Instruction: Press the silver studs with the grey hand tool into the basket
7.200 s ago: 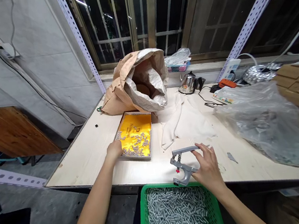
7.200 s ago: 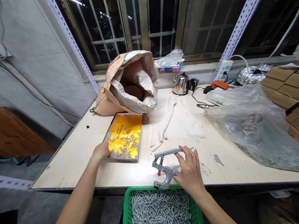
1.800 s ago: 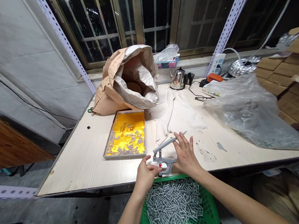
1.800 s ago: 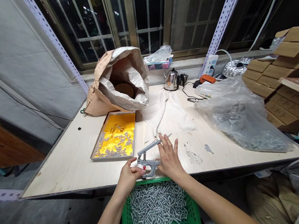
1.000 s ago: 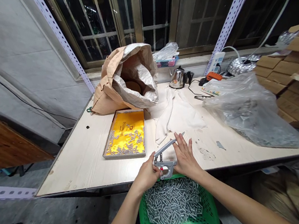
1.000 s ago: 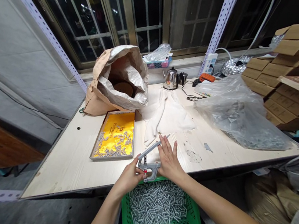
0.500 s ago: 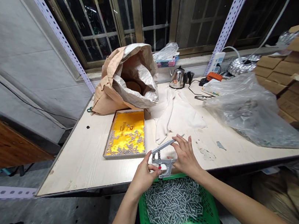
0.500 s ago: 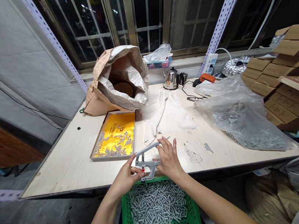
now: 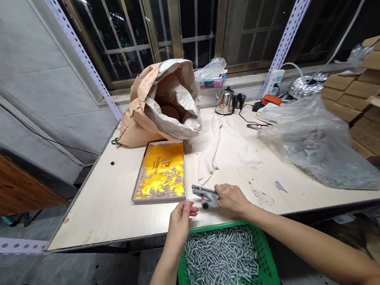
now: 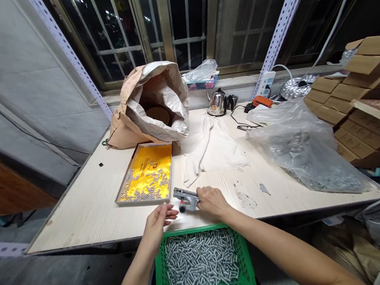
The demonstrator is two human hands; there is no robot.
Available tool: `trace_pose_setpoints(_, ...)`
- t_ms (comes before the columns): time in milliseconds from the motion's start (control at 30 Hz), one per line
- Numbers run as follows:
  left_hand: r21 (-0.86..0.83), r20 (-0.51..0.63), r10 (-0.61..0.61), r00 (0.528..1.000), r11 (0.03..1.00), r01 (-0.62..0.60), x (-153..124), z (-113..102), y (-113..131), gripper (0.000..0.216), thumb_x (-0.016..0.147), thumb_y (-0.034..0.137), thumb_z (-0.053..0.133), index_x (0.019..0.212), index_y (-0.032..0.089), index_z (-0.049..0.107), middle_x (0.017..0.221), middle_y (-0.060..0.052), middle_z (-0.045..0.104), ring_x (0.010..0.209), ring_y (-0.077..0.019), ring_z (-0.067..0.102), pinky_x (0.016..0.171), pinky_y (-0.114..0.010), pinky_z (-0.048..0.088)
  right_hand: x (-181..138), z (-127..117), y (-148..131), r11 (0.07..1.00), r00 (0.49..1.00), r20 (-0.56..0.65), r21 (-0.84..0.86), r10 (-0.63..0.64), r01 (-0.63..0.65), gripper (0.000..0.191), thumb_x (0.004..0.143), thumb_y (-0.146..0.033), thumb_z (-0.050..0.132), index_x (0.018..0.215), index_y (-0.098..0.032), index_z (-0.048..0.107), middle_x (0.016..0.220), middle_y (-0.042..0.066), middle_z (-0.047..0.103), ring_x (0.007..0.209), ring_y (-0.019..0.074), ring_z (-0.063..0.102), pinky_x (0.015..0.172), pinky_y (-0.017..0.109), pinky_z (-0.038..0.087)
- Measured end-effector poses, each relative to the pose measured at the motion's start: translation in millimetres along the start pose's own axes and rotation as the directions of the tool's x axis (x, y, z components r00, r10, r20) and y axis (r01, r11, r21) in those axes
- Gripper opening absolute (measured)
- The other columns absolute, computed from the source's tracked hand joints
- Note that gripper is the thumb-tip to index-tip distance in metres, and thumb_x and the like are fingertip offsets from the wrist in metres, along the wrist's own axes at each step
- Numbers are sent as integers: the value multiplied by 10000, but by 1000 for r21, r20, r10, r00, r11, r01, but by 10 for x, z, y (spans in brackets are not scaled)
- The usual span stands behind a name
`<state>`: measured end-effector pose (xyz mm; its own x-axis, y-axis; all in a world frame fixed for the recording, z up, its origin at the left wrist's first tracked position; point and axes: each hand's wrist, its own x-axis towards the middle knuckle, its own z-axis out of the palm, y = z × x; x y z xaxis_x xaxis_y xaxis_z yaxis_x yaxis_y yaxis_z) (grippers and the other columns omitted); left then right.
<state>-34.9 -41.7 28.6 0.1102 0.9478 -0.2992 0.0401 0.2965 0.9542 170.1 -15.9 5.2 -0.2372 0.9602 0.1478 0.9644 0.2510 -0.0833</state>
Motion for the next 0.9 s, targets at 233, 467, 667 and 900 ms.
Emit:
trace_pose_setpoints(233, 32, 134, -11, 991, 999, 7, -38, 122, -96, 327, 607, 442, 703, 646, 122, 645, 619, -38, 647, 603, -155, 557, 586, -246, 381, -45, -164, -56, 995, 962, -263, 54, -68, 85, 266, 725, -318, 558, 919, -137, 566, 1110, 136, 542, 1058, 261, 440, 940, 393, 341)
trace_pose_setpoints(467, 131, 9, 72, 997, 989, -72, -103, 69, -84, 211, 662, 339, 662, 643, 131, 629, 615, -33, 624, 599, -153, 542, 601, -255, 400, -238, -122, -131, 997, 895, -446, 53, -21, 50, 459, 752, -259, 500, 1180, -97, 471, 1334, 173, 387, 1296, 316, 263, 1083, 575, 120)
trace_pose_setpoints(667, 415, 293, 142, 946, 872, -260, -439, -200, 144, 143, 695, 313, 667, 746, 181, 678, 797, -36, 675, 776, -183, 594, 729, -265, 430, -416, -43, 16, 998, 898, -440, 62, 22, 6, 481, 760, -281, 517, 1198, -96, 451, 1337, 184, 365, 1296, 340, 263, 1062, 609, 160)
trace_pose_setpoints(900, 873, -39, 310, 950, 473, -118, 572, -883, 323, 272, 823, 218, 464, 998, 117, 646, 1048, -133, 655, 996, -237, 578, 887, -329, 408, -462, 32, 65, 997, 898, -440, 72, 7, 27, 450, 775, -323, 533, 1171, -117, 470, 1332, 180, 377, 1289, 343, 277, 1052, 623, 174)
